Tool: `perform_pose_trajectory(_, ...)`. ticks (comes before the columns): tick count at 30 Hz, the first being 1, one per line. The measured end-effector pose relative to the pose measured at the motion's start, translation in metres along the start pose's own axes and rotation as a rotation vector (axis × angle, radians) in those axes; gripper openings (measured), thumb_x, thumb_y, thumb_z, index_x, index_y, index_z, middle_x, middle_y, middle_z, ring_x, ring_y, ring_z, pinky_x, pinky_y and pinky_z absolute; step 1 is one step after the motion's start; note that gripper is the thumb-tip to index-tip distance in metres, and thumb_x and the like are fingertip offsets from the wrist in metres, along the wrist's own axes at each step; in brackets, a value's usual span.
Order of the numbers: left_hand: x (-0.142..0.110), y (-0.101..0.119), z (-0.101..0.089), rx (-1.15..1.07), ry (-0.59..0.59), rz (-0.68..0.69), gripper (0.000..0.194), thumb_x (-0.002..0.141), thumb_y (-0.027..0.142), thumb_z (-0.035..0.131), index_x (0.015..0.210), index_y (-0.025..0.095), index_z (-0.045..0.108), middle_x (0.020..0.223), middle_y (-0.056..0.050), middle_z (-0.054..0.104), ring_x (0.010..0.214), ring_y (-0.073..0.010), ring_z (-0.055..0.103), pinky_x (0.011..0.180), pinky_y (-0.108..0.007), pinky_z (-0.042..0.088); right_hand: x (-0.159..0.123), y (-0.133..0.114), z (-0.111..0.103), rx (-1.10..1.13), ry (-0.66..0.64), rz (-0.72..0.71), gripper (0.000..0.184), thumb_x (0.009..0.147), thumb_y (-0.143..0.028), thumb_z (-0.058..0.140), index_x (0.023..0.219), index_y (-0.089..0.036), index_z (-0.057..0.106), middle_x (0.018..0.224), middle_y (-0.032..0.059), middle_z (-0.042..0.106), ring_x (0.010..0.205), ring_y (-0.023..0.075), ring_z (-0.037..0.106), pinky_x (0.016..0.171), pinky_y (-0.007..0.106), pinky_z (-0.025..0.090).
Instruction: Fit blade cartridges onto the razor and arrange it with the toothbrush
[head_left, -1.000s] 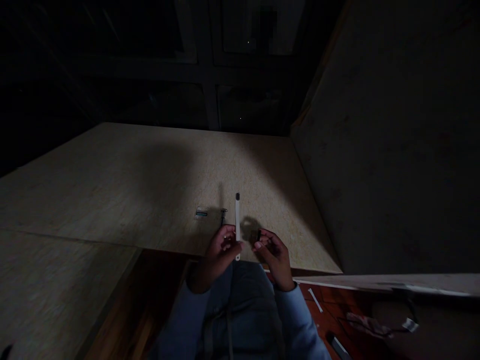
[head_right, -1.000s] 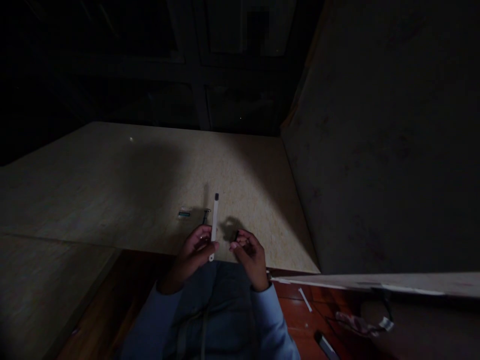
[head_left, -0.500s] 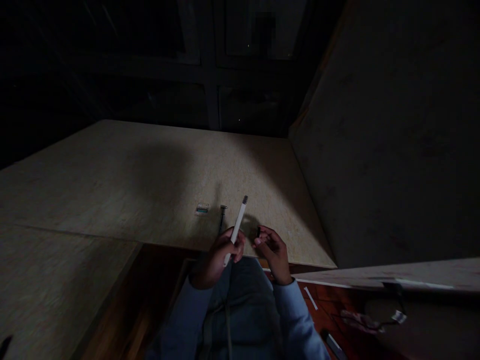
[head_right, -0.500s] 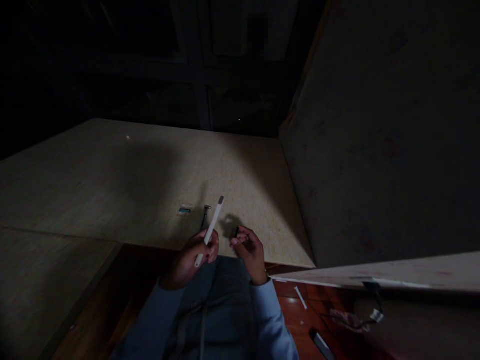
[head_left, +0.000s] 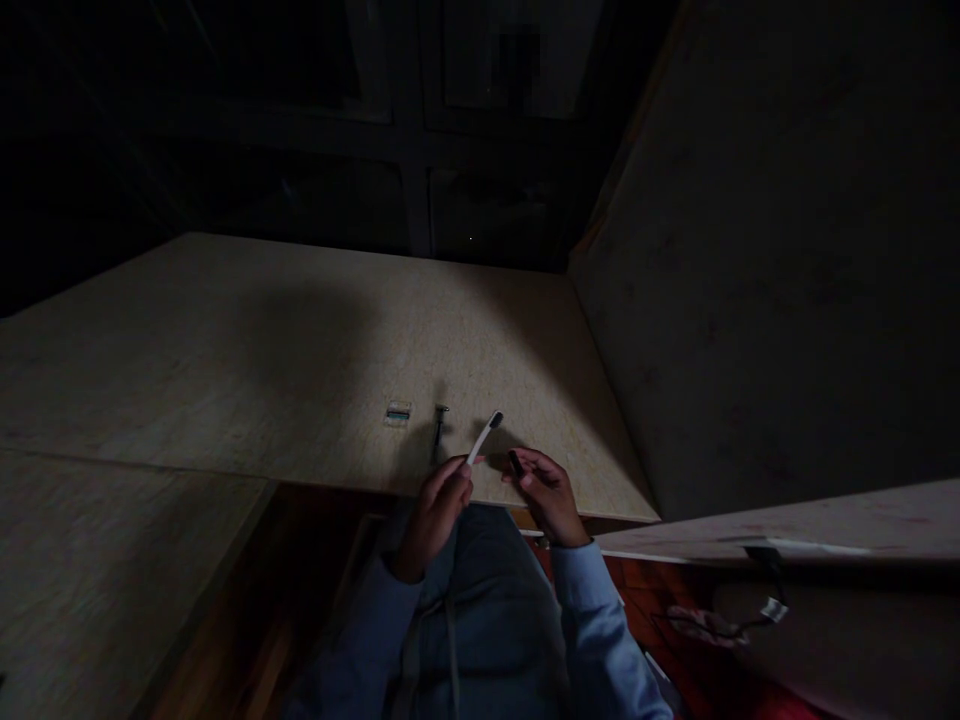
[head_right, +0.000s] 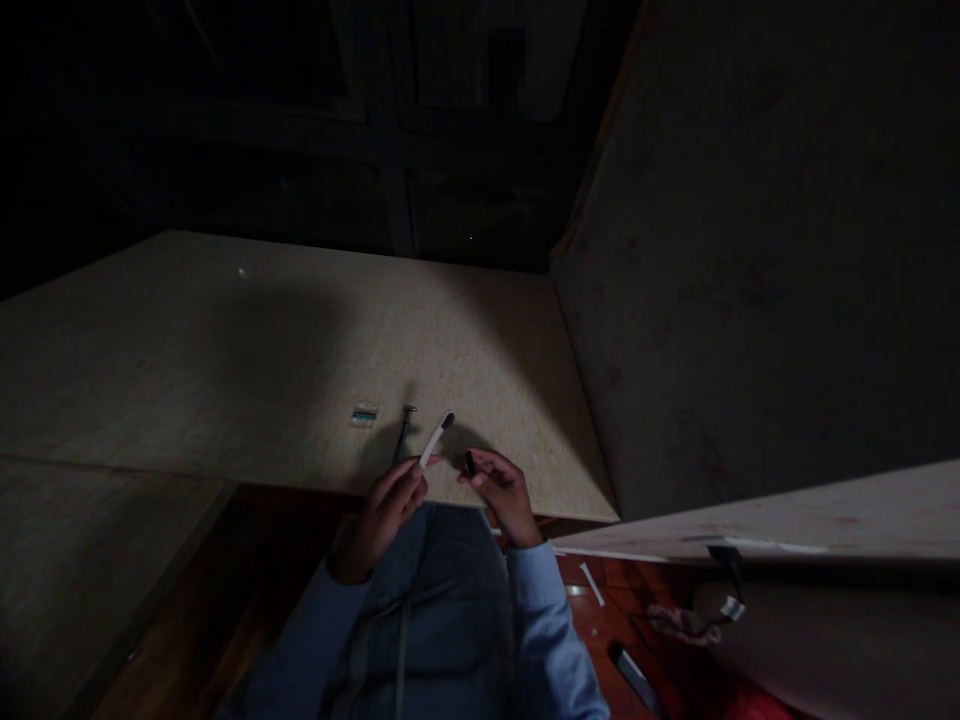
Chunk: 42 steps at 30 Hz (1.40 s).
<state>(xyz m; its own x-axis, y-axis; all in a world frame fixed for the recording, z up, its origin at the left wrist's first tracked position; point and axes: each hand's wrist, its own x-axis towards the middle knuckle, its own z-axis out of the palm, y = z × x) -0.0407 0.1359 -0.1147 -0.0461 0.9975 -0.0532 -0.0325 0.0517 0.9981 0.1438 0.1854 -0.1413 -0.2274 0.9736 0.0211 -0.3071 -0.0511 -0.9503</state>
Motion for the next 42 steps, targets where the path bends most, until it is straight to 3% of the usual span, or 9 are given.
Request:
perform_pose_trajectory(2, -0.003, -0.010, -0.001, 0.172, 0.065, 0.141, 0.053, 0.099, 0.050, 0.045, 0.125, 0.010, 0.067, 0.086, -0.010, 0.069, 0.084, -0.0183, 0.067, 0.077, -0.028, 0.054, 0.001, -0.002, 0.000, 0.046, -0.004, 0.017, 0.053, 0.062, -0.052, 0.088, 0.103, -0.022, 0.076, 0.095, 0.0073, 0.075, 0.082, 0.0208, 0.070, 0.086, 0.040, 0.056)
perform_pose_trajectory(4, -0.005, -0.018, -0.002, 0.301, 0.084, 0.256, 0.048, 0.101, 0.043, 0.044, 0.131, 0.011, 0.066, 0.118, -0.015, 0.071, 0.117, -0.0232, 0.064, 0.103, -0.034, 0.049, 0.001, -0.003, 0.000, 0.092, 0.009, 0.022, 0.052, 0.060, -0.051, 0.090, 0.101, -0.022, 0.077, 0.096, 0.0074, 0.076, 0.086, 0.0217, 0.071, 0.086, 0.040, 0.057)
perform_pose_trajectory(6, -0.007, -0.022, -0.003, 0.375, 0.055, 0.317, 0.046, 0.103, 0.038, 0.043, 0.135, 0.012, 0.064, 0.133, -0.014, 0.065, 0.127, -0.0228, 0.060, 0.110, -0.034, 0.045, 0.002, -0.002, 0.001, 0.125, 0.027, 0.027, 0.051, 0.059, -0.049, 0.091, 0.100, -0.022, 0.078, 0.096, 0.0070, 0.076, 0.086, 0.0211, 0.071, 0.085, 0.039, 0.057)
perform_pose_trajectory(13, -0.015, -0.029, -0.005, 0.534, 0.014, 0.453, 0.040, 0.103, 0.029, 0.045, 0.135, 0.013, 0.065, 0.124, -0.013, 0.070, 0.112, -0.0178, 0.068, 0.096, -0.022, 0.053, 0.003, 0.009, -0.001, 0.169, 0.086, 0.015, 0.043, 0.058, -0.038, 0.093, 0.096, -0.023, 0.080, 0.091, 0.0037, 0.077, 0.075, 0.0155, 0.070, 0.076, 0.029, 0.058)
perform_pose_trajectory(22, -0.029, -0.026, -0.004, 0.514, -0.002, 0.376, 0.040, 0.103, 0.030, 0.046, 0.134, 0.015, 0.066, 0.123, -0.011, 0.071, 0.106, -0.0169, 0.071, 0.092, -0.022, 0.054, 0.002, 0.007, 0.002, 0.106, 0.115, 0.005, 0.042, 0.058, -0.037, 0.093, 0.094, -0.021, 0.080, 0.085, 0.0044, 0.076, 0.070, 0.0143, 0.068, 0.074, 0.029, 0.059)
perform_pose_trajectory(29, -0.039, -0.026, -0.003, 0.466, -0.016, 0.405, 0.038, 0.102, 0.026, 0.048, 0.132, 0.012, 0.066, 0.122, -0.011, 0.071, 0.110, -0.0159, 0.069, 0.095, -0.020, 0.051, 0.002, 0.009, -0.001, 0.063, 0.159, 0.005, 0.041, 0.059, -0.034, 0.093, 0.096, -0.024, 0.080, 0.091, 0.0036, 0.077, 0.080, 0.0143, 0.070, 0.076, 0.025, 0.058)
perform_pose_trajectory(36, -0.038, -0.029, -0.002, 0.505, 0.080, 0.382, 0.036, 0.102, 0.025, 0.050, 0.131, 0.013, 0.067, 0.096, -0.008, 0.075, 0.089, -0.0135, 0.070, 0.079, -0.019, 0.051, 0.000, 0.009, -0.005, 0.039, 0.036, -0.022, 0.040, 0.064, -0.040, 0.090, 0.099, -0.022, 0.080, 0.085, 0.0050, 0.076, 0.069, 0.0146, 0.068, 0.070, 0.028, 0.058)
perform_pose_trajectory(42, -0.036, -0.032, -0.002, 0.513, 0.130, 0.397, 0.035, 0.101, 0.024, 0.051, 0.130, 0.013, 0.068, 0.094, -0.008, 0.074, 0.087, -0.0140, 0.070, 0.078, -0.020, 0.051, -0.001, 0.003, -0.004, 0.057, -0.009, -0.019, 0.040, 0.063, -0.042, 0.091, 0.098, -0.025, 0.081, 0.088, 0.0053, 0.077, 0.067, 0.0140, 0.068, 0.068, 0.027, 0.057)
